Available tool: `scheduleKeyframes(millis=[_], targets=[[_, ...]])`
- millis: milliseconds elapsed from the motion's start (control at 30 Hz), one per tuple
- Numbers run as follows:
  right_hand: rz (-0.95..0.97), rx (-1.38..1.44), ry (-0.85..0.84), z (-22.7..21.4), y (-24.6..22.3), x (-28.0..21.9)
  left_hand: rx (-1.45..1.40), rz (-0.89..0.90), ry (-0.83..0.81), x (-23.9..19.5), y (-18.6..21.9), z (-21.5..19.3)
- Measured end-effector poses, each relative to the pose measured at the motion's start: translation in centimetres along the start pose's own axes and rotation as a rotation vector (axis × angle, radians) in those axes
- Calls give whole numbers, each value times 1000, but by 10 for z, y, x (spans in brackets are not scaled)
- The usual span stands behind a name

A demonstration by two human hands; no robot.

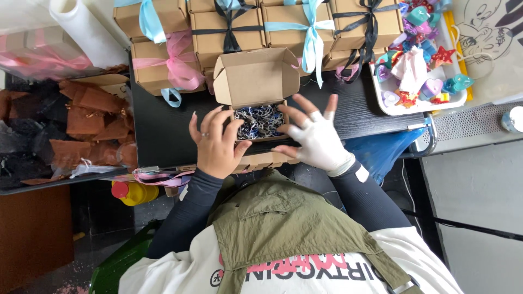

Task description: Packaging small decorative figures into cardboard boxes with paper filler and tying them with ribbons.

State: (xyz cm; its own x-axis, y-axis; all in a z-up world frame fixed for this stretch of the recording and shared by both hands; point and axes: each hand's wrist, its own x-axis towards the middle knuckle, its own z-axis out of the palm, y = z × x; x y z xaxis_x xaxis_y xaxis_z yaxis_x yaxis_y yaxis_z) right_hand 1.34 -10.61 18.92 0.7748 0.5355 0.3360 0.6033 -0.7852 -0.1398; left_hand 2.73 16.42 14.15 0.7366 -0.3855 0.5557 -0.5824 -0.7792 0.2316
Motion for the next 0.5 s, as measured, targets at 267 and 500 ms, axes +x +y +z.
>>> scheduleKeyframes(millis=[267, 500], targets=[[587, -159, 493, -22, 105, -80, -328, -61, 100, -8, -5, 4], [573, -419, 449, -41, 192, -95, -307, 28, 72, -8, -1, 8]])
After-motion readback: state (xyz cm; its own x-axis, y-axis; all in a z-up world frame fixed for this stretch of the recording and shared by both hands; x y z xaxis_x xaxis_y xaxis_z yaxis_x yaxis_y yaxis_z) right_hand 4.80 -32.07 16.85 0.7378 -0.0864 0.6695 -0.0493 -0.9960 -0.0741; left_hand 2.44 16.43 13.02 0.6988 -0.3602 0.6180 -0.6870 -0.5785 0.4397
